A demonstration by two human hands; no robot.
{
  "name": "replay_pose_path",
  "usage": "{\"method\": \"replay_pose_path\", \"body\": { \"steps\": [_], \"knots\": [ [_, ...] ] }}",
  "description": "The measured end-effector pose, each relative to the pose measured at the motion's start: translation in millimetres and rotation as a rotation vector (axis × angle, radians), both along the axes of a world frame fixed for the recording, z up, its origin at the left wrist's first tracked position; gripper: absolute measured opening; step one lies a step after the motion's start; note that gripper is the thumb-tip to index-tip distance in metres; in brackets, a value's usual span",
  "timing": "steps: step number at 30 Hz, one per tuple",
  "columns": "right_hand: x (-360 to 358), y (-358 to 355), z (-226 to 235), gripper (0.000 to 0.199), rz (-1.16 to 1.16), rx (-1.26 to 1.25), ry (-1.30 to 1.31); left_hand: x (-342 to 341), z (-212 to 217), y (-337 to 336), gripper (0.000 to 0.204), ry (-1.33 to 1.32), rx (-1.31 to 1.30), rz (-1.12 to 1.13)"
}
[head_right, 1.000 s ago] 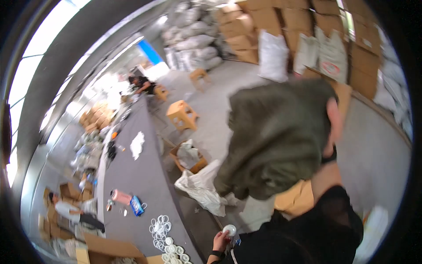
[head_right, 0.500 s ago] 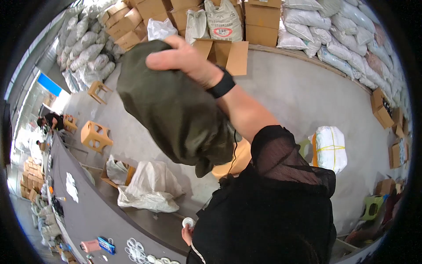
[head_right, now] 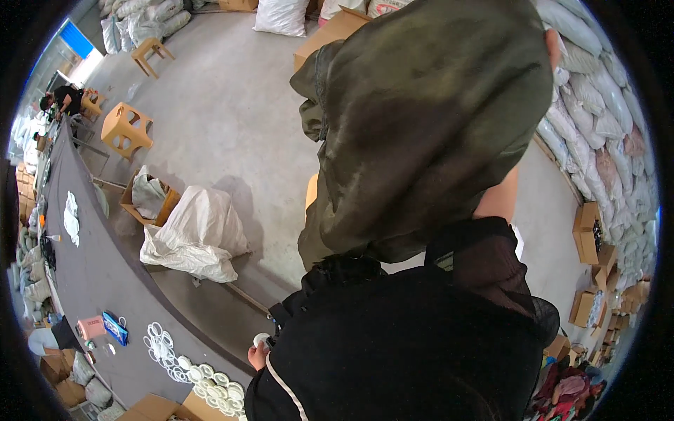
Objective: Assembling plastic lids by inserting internal seals or rings.
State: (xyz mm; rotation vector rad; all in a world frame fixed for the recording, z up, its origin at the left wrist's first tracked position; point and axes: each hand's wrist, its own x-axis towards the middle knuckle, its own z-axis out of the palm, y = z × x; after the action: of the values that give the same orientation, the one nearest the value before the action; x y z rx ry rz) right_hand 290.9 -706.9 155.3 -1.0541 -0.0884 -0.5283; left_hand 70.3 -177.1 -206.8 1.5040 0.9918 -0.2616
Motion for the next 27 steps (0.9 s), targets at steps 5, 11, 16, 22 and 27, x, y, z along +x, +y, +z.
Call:
{"method": "replay_pose_path", "body": {
  "steps": [5,11,16,22,27],
  "knots": [
    [-29,-62,-15,0.034,-0.113,0.053,0.031,-10,-6,17,0.018,-0.048,0.128,-0.094],
    [-20,-91,-63,0.041,-0.048,-0.271,0.422,11,18,-26,0.018,-0.048,0.163,-0.225],
    [-10,-57,-173,0.034,0.229,-0.441,0.838,0,11,-23,0.018,-0.127,0.217,-0.257],
    [-24,-5,-345,0.048,0.304,-0.352,1.159,-11,33,-17,0.016,-0.088,0.215,-0.067],
    [-59,-12,-385,0.044,0.299,-0.031,1.275,-11,60,-19,0.017,-0.113,0.114,0.314]
  ]
}}
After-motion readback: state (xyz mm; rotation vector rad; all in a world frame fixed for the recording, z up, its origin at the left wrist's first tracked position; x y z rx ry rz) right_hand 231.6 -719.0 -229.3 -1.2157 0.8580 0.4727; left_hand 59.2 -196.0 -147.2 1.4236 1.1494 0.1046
